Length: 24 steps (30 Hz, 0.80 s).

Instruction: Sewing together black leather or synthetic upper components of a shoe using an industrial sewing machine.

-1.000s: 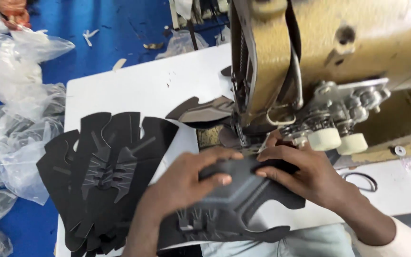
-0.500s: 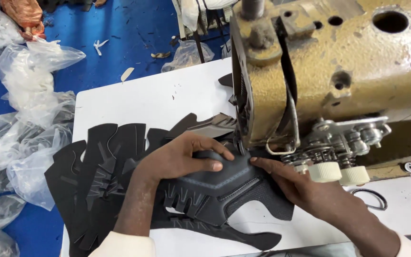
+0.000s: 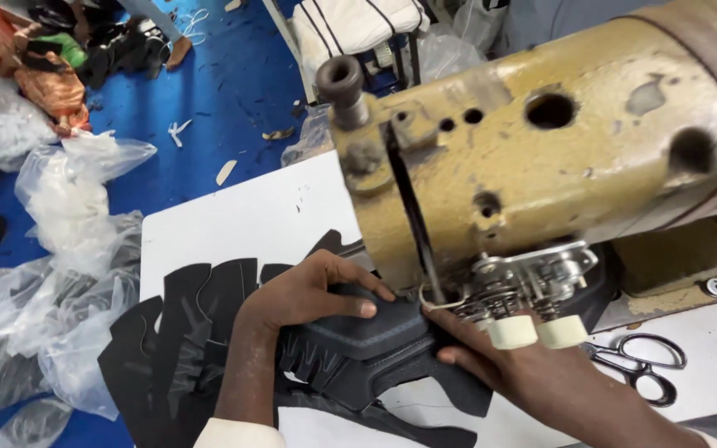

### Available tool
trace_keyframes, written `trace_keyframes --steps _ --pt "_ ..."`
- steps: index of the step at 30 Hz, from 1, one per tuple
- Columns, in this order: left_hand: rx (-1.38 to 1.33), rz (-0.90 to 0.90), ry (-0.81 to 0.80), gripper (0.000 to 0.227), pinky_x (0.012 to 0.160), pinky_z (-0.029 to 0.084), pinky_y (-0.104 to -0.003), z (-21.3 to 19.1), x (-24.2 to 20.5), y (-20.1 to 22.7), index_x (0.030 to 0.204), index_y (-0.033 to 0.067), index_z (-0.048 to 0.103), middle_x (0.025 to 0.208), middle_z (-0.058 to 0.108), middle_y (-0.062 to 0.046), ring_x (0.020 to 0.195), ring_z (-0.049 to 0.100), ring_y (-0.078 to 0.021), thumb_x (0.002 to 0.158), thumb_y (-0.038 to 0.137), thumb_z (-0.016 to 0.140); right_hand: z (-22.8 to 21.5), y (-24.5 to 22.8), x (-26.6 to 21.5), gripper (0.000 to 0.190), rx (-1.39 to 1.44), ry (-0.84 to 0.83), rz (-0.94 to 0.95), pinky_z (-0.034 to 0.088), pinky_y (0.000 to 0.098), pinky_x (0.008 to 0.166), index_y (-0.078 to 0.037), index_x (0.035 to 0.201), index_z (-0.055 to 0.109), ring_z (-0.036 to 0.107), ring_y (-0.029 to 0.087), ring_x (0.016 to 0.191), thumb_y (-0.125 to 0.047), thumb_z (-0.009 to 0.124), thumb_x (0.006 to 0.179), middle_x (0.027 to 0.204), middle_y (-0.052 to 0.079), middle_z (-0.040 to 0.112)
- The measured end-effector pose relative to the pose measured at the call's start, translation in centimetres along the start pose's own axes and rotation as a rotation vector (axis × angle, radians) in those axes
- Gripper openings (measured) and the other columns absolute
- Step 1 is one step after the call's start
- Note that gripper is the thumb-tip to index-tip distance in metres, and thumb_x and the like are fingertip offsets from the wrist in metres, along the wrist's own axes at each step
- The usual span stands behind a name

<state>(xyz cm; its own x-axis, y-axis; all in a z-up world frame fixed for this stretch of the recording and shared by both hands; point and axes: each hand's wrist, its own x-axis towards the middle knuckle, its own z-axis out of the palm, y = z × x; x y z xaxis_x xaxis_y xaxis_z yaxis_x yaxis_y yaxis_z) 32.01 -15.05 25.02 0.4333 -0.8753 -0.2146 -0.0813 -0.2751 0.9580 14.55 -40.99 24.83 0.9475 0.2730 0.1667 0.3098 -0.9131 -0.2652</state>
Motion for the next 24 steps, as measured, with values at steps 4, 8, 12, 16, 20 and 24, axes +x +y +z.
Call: trace_keyframes --steps 4,8,12,16,20,24 --pt "0.01 -0.107 0.078 0.029 0.079 0.053 -0.032 -0.6 0.7 -1.4 0.11 0.0027 0.082 0.093 0.079 -0.006 0.089 0.068 -0.0113 0.083 0.013 0.086 2.4 0.8 -1.8 0.069 0.129 0.027 -0.003 0.055 0.0543 0.077 -0.03 0.149 0.056 0.063 0.048 0.106 -0.058 0.067 0.087 0.118 0.019 0.07" --pt "-0.061 -0.105 0.068 0.029 0.077 0.056 -0.028 -1.3 1.2 -2.0 0.108 0.0024 0.081 0.092 0.08 -0.004 0.086 0.071 -0.0095 0.081 0.014 0.086 1.6 -0.2 -1.4 0.079 0.096 0.137 -0.056 0.051 0.0624 0.089 -0.025 0.148 0.054 0.058 0.054 0.113 -0.063 0.069 0.081 0.122 0.023 0.067" --pt "-0.065 -0.115 0.059 0.025 0.073 0.056 -0.03 -1.4 1.0 -3.0 0.106 0.0004 0.082 0.089 0.079 -0.007 0.081 0.069 -0.0106 0.086 0.015 0.085 3.3 0.4 -2.0 0.079 0.1 0.093 -0.04 0.049 0.0581 0.086 -0.024 0.152 0.052 0.056 0.051 0.11 -0.064 0.069 0.087 0.127 0.028 0.064" --pt "-0.137 -0.068 0.128 0.028 0.082 0.058 -0.03 -0.2 0.3 -3.1 0.111 0.0008 0.08 0.098 0.079 -0.007 0.092 0.071 -0.0121 0.086 0.013 0.084 2.4 0.1 -1.3 0.079 0.015 -0.018 -0.012 0.053 0.056 0.075 -0.024 0.154 0.045 0.058 0.052 0.109 -0.052 0.071 0.085 0.122 0.027 0.065" --pt "-0.178 -0.025 0.279 0.032 0.094 0.056 -0.029 1.6 -0.9 -4.0 0.117 0.0025 0.077 0.111 0.079 -0.005 0.105 0.071 -0.0111 0.086 0.013 0.081 2.1 0.3 -1.1 0.075 -0.087 0.149 -0.122 0.058 0.0568 0.07 -0.021 0.151 0.041 0.062 0.044 0.092 -0.035 0.07 0.083 0.107 0.021 0.068" --pt "-0.129 -0.065 0.421 0.035 0.091 0.057 -0.031 4.3 -2.4 -3.9 0.119 0.0045 0.078 0.112 0.08 -0.004 0.103 0.071 -0.0108 0.086 0.015 0.08 3.1 1.4 -0.9 0.081 -0.13 -0.268 -0.042 0.058 0.0522 0.061 -0.028 0.162 0.027 0.062 0.046 0.091 -0.035 0.068 0.092 0.109 0.019 0.066"
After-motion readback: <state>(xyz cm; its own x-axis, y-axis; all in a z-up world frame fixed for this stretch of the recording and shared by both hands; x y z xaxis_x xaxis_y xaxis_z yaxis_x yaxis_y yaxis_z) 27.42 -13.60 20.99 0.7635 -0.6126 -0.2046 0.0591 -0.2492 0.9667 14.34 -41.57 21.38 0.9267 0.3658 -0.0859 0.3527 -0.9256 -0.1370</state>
